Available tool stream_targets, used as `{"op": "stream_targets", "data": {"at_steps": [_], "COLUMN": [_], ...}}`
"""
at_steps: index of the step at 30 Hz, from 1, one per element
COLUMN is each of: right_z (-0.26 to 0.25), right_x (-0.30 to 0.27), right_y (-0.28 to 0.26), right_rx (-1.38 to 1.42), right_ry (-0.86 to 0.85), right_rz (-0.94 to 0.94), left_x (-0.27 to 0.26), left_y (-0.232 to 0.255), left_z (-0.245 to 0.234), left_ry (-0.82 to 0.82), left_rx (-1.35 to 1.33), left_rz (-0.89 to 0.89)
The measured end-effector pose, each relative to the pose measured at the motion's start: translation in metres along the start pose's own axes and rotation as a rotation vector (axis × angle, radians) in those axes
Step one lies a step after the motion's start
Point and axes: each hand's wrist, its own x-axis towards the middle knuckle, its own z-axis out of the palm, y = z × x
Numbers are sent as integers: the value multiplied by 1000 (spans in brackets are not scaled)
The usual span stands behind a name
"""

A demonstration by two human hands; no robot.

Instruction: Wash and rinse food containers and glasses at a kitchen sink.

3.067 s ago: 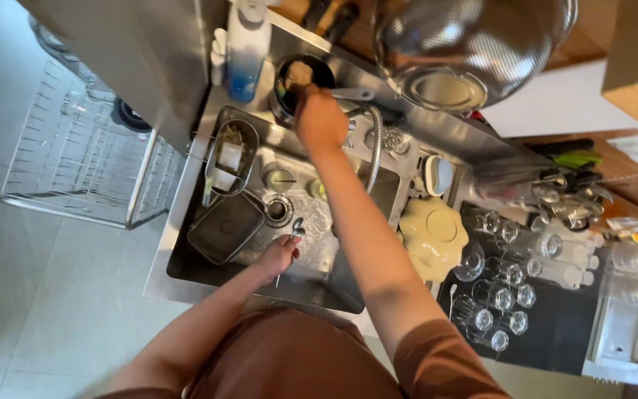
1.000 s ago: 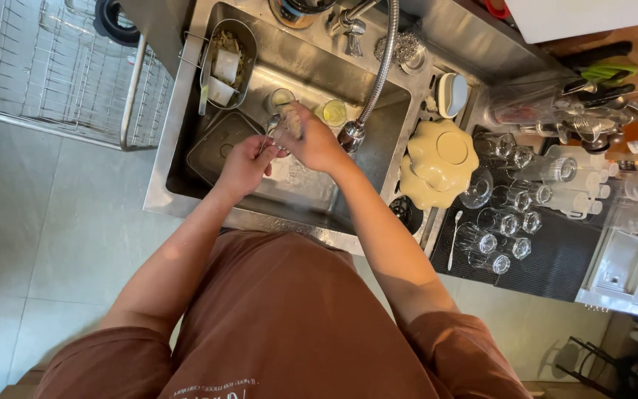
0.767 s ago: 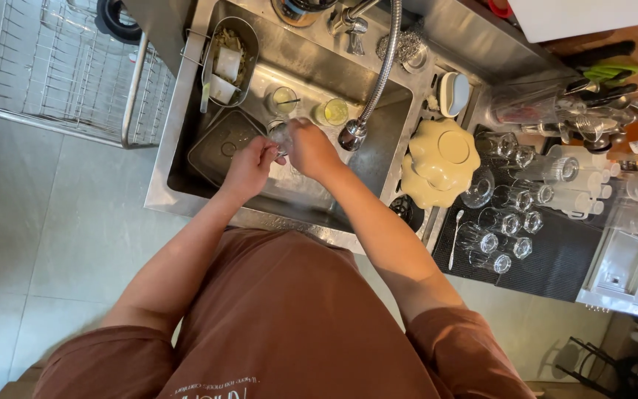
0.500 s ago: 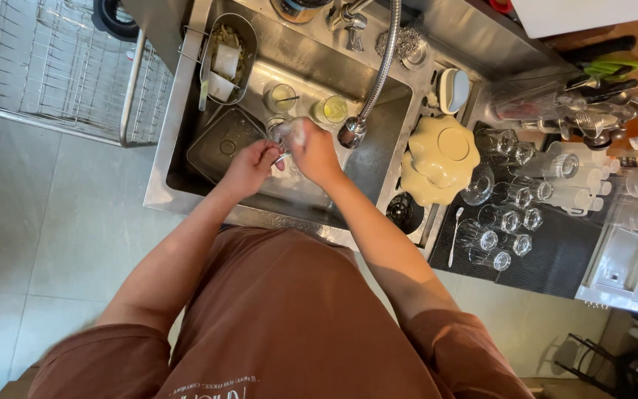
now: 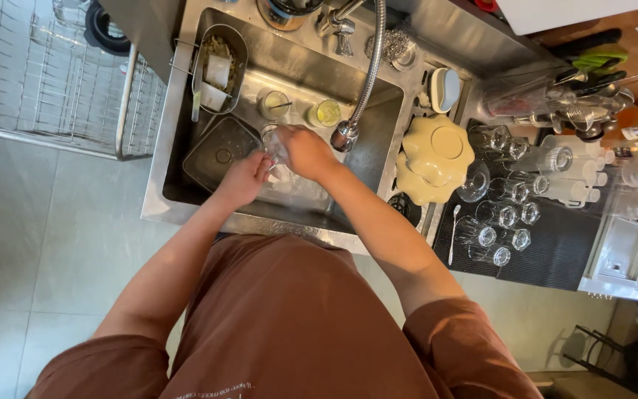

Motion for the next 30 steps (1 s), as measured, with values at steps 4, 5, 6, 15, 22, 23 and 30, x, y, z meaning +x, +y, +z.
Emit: {"op": "stream_targets", "data": {"at_steps": [4,5,6,15,22,23,30], "right_z": [30,41,52,50,57,55,16], "right_x": [-7,-11,-15,-19,-7,-6,2], "right_y": [18,24,29,9,28,27,-16], "right_rx": [230,463,694,1697,1390,1357,1531], "right_ry": [190,285,379,36,127,164,82], "right_rz": [92,232,376,855,792,785,851], "left_x": [11,12,12,31,13,10,20], "left_y": [-31,-42,-52,-13,14,8,-3], "left_z": [33,42,51,31,9,11,11], "left_ry": [121,166,212,-32,-389,-440,-464], "left_rx": [-194,-359,-524,-834,-680,-675,-783], "left_rz": [-15,-60,-107,-359,-438,-444,-377]}}
